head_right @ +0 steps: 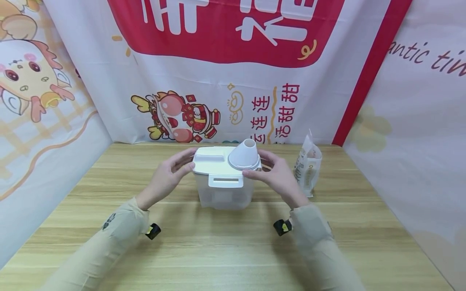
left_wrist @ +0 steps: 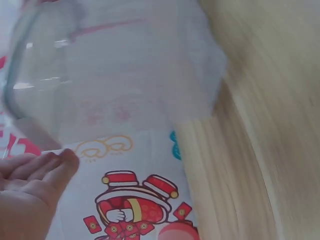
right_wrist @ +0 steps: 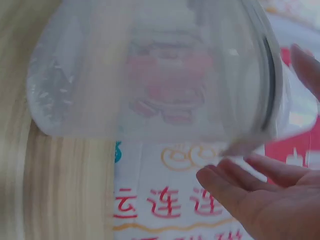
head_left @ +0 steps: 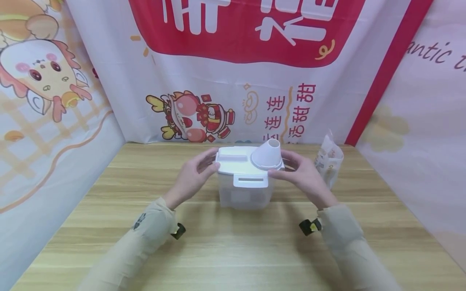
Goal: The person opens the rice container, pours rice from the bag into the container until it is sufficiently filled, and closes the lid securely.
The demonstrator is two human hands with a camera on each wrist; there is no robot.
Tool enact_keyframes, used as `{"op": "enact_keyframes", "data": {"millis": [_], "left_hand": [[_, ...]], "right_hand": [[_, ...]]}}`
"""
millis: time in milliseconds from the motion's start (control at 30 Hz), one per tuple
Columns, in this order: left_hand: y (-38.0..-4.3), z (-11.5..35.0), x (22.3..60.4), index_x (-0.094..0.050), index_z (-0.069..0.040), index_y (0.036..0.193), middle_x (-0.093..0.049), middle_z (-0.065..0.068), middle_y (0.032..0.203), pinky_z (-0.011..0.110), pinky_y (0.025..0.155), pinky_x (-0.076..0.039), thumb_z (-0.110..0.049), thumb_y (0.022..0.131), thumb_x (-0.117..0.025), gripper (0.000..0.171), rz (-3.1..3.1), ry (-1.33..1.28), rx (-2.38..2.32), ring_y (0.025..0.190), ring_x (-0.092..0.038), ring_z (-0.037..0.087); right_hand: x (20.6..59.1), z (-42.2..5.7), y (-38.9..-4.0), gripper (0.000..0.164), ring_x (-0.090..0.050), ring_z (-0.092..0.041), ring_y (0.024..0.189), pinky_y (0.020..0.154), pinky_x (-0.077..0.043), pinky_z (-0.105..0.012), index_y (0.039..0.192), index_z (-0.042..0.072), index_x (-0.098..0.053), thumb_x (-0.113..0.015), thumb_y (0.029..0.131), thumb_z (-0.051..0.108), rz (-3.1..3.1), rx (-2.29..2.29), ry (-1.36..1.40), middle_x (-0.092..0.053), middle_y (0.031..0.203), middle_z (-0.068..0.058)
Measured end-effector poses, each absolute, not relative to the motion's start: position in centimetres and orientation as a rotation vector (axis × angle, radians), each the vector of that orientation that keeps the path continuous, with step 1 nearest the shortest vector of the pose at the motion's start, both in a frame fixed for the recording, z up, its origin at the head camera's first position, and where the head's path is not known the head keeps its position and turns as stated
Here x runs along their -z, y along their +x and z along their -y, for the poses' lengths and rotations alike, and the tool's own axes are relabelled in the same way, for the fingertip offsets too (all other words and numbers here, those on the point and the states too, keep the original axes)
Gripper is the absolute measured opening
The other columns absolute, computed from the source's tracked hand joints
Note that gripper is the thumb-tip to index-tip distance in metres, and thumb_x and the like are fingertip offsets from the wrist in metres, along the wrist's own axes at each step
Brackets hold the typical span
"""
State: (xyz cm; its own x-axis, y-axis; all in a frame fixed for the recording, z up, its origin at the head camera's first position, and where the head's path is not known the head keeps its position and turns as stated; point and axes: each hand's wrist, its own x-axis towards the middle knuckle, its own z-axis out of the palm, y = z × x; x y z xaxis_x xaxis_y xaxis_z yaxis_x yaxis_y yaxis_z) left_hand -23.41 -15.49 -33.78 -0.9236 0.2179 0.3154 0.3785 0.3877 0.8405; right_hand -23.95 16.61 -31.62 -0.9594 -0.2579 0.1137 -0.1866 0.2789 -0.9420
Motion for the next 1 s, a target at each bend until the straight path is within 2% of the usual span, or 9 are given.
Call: {"op": "enact_keyframes", "data": {"millis": [233,333,567,800,1000], "left_hand": [[-22.3,15.9,31.9,-0.049,0.003,0.138,-0.056,0.019,0.134,0.041,0.098,-0.049,-0.032,0.102,-0.054,0.051,2.321,-0.193,2.125,0.118,-0.058,0.031],[-21.9,15.9,31.6,-0.048,0.006,0.137,-0.056,0.021,0.133,0.041,0.098,-0.049,-0.028,0.104,-0.052,0.048,2.221,-0.135,2.318,0.119,-0.058,0.031],[-21.8,15.3,31.7,-0.055,0.006,0.131,-0.06,0.018,0.129,0.041,0.097,-0.05,-0.027,0.102,-0.057,0.044,2.21,-0.115,2.354,0.116,-0.06,0.03],[-21.8,15.0,31.6,-0.053,0.007,0.133,-0.059,0.02,0.129,0.04,0.095,-0.051,-0.023,0.101,-0.058,0.044,2.216,-0.103,2.332,0.115,-0.06,0.031],[-21.7,15.0,31.7,-0.056,0.008,0.131,-0.061,0.021,0.126,0.04,0.096,-0.051,-0.02,0.1,-0.061,0.042,2.205,-0.114,2.381,0.114,-0.061,0.032]], "right_hand": [[32.9,-18.5,-23.5,0.074,-0.047,-0.025,0.13,0.101,-0.046,-0.034,0.147,0.007,-0.042,-0.079,0.086,0.025,-2.278,2.062,-0.406,-0.05,0.144,-0.007],[33.3,-18.6,-23.5,0.072,-0.044,-0.027,0.133,0.099,-0.047,-0.029,0.148,0.007,-0.041,-0.077,0.088,0.022,-2.247,2.136,-0.411,-0.047,0.147,-0.008],[33.7,-17.6,-23.5,0.076,-0.04,-0.029,0.136,0.101,-0.045,-0.029,0.15,0.007,-0.038,-0.078,0.086,0.013,-2.184,2.236,-0.49,-0.041,0.151,-0.011],[34.2,-16.7,-23.6,0.069,-0.042,-0.023,0.134,0.107,-0.04,-0.036,0.146,0.014,-0.047,-0.079,0.085,0.022,-2.265,2.166,-0.459,-0.046,0.147,-0.001],[34.4,-16.6,-23.6,0.067,-0.046,-0.021,0.131,0.104,-0.043,-0.037,0.143,0.017,-0.051,-0.081,0.084,0.027,-2.304,2.147,-0.423,-0.048,0.146,0.001]]}}
